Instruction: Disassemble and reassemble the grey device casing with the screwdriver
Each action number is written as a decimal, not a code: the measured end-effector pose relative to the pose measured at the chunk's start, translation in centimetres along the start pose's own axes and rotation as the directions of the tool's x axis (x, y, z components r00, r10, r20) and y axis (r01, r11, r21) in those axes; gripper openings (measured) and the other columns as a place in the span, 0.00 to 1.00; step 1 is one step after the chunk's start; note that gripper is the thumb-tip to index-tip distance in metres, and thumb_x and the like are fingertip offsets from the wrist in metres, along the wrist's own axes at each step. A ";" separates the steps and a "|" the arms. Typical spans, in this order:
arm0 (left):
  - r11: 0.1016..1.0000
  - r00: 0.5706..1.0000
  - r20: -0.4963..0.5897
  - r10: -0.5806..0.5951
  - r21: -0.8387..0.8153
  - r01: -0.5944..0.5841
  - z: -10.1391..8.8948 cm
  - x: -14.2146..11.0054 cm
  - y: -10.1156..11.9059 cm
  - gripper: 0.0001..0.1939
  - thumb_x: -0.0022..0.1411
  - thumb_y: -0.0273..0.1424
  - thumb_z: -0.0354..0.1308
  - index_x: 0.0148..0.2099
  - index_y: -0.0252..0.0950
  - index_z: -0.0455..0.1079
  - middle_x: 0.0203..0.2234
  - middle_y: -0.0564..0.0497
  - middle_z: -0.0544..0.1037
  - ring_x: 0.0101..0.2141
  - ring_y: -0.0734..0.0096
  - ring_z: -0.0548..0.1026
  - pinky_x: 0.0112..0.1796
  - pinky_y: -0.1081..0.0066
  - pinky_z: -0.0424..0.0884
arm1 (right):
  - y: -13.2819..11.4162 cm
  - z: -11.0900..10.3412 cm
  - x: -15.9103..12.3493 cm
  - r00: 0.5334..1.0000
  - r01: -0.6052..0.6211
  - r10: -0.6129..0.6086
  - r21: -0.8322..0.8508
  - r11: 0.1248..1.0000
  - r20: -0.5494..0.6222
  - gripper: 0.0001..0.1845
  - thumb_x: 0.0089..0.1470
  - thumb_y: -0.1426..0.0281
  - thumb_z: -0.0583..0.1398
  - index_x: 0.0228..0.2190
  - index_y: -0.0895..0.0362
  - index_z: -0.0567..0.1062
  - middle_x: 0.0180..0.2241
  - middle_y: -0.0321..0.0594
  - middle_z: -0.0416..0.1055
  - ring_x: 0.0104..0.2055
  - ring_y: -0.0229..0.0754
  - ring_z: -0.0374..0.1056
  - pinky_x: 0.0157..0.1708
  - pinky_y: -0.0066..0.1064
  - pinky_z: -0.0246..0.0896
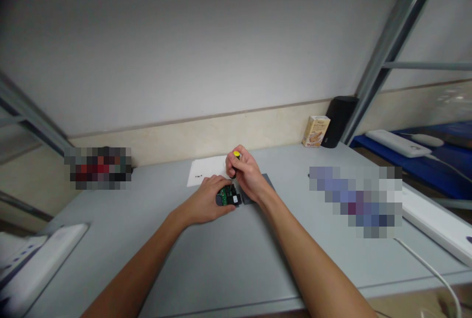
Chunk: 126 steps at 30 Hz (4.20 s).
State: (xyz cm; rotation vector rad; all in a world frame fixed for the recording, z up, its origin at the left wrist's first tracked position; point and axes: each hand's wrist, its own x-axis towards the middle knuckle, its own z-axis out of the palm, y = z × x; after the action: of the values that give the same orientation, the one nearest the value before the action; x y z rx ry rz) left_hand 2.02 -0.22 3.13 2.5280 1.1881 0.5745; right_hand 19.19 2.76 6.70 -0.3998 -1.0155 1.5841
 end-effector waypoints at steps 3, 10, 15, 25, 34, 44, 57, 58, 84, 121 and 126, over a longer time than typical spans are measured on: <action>1.000 1.000 -0.004 0.003 -0.005 -0.003 0.0 0.0 0.0 0.23 0.58 0.43 0.69 0.52 0.42 0.69 0.51 0.48 0.75 0.52 0.53 0.71 0.53 0.54 0.62 | 0.0 -0.2 0.2 1.000 -0.022 0.022 0.028 0.999 0.006 0.17 0.58 0.51 0.64 0.38 0.50 0.71 0.22 0.27 0.56 0.20 0.34 0.54 0.23 0.27 0.54; 1.000 1.000 0.001 -0.003 0.002 0.003 0.1 0.1 0.0 0.23 0.58 0.42 0.69 0.53 0.42 0.69 0.51 0.48 0.74 0.52 0.53 0.70 0.54 0.54 0.61 | -0.4 -0.9 0.0 1.000 -0.026 0.025 0.059 0.998 0.014 0.16 0.49 0.63 0.72 0.31 0.53 0.71 0.37 0.35 0.74 0.36 0.38 0.71 0.37 0.30 0.66; 1.000 1.000 -0.005 0.002 0.007 -0.002 0.1 0.1 -0.1 0.24 0.57 0.41 0.69 0.53 0.41 0.69 0.49 0.48 0.75 0.51 0.55 0.70 0.53 0.55 0.62 | 0.0 -0.4 0.3 1.000 0.006 -0.007 0.069 0.998 0.010 0.15 0.58 0.55 0.66 0.34 0.52 0.72 0.19 0.26 0.56 0.18 0.31 0.50 0.20 0.23 0.49; 1.000 1.000 -0.009 0.002 0.027 -0.002 0.2 0.1 0.0 0.23 0.58 0.41 0.69 0.52 0.41 0.68 0.49 0.48 0.75 0.50 0.54 0.71 0.52 0.56 0.62 | -0.3 -0.4 0.1 0.999 0.017 -0.016 0.050 0.999 -0.028 0.19 0.49 0.63 0.73 0.27 0.54 0.67 0.27 0.31 0.71 0.24 0.32 0.62 0.26 0.25 0.58; 1.000 1.000 -0.010 0.013 0.023 -0.013 0.2 0.1 0.0 0.21 0.59 0.42 0.68 0.51 0.41 0.68 0.50 0.47 0.75 0.51 0.54 0.71 0.52 0.55 0.62 | -0.4 -0.6 0.1 0.999 -0.039 0.041 0.119 0.992 -0.017 0.16 0.49 0.61 0.72 0.34 0.55 0.74 0.38 0.38 0.74 0.37 0.39 0.71 0.37 0.30 0.65; 1.000 1.000 -0.017 0.015 0.020 -0.015 0.2 0.1 0.0 0.22 0.59 0.41 0.68 0.51 0.40 0.68 0.48 0.47 0.76 0.49 0.54 0.71 0.52 0.56 0.63 | -0.3 -0.7 0.4 0.998 -0.062 0.065 0.115 0.991 -0.024 0.19 0.58 0.51 0.64 0.37 0.54 0.75 0.24 0.31 0.64 0.24 0.34 0.60 0.26 0.27 0.58; 1.000 1.000 0.003 0.018 0.016 -0.018 -0.2 0.0 0.3 0.21 0.60 0.42 0.67 0.52 0.41 0.68 0.50 0.46 0.75 0.52 0.53 0.71 0.53 0.55 0.63 | -0.2 -0.3 0.2 0.998 -0.058 0.057 0.092 0.994 0.008 0.18 0.57 0.52 0.65 0.39 0.53 0.75 0.26 0.32 0.65 0.26 0.35 0.62 0.29 0.28 0.59; 1.000 1.000 0.004 0.014 0.019 -0.014 -0.2 0.0 0.3 0.21 0.60 0.42 0.67 0.53 0.41 0.69 0.51 0.46 0.75 0.52 0.53 0.71 0.54 0.55 0.63 | -0.3 -0.4 0.2 0.998 -0.056 0.056 0.086 0.995 0.000 0.17 0.55 0.55 0.67 0.38 0.54 0.75 0.30 0.34 0.69 0.30 0.36 0.65 0.32 0.29 0.62; 0.998 1.000 -0.006 0.006 0.059 -0.005 0.1 0.0 0.0 0.22 0.59 0.44 0.68 0.50 0.40 0.69 0.46 0.46 0.75 0.49 0.53 0.71 0.51 0.56 0.67 | -0.4 -0.7 0.3 0.998 -0.042 0.045 0.094 0.995 -0.032 0.17 0.55 0.54 0.67 0.35 0.53 0.75 0.29 0.34 0.69 0.30 0.37 0.67 0.31 0.30 0.63; 1.000 1.000 -0.016 0.023 0.009 -0.023 0.2 0.1 0.0 0.21 0.60 0.43 0.66 0.52 0.41 0.70 0.46 0.46 0.74 0.49 0.54 0.72 0.52 0.57 0.68 | -0.1 -0.3 0.1 0.999 -0.035 0.033 0.046 0.998 0.040 0.20 0.58 0.48 0.63 0.37 0.52 0.72 0.20 0.27 0.57 0.20 0.33 0.51 0.22 0.26 0.51; 1.000 0.999 -0.022 0.023 0.007 -0.023 0.3 0.2 0.0 0.19 0.60 0.41 0.67 0.50 0.40 0.70 0.48 0.45 0.74 0.50 0.53 0.71 0.53 0.56 0.66 | -0.5 -0.4 -0.2 0.998 -0.036 0.035 0.023 0.999 0.054 0.16 0.51 0.58 0.71 0.32 0.54 0.72 0.37 0.38 0.74 0.36 0.39 0.71 0.37 0.31 0.64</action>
State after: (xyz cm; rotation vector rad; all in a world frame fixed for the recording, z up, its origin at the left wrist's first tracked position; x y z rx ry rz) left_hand 2.26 -0.12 2.94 2.5500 1.1718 0.6064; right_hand 19.90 2.74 6.83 -0.3623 -1.0338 1.6452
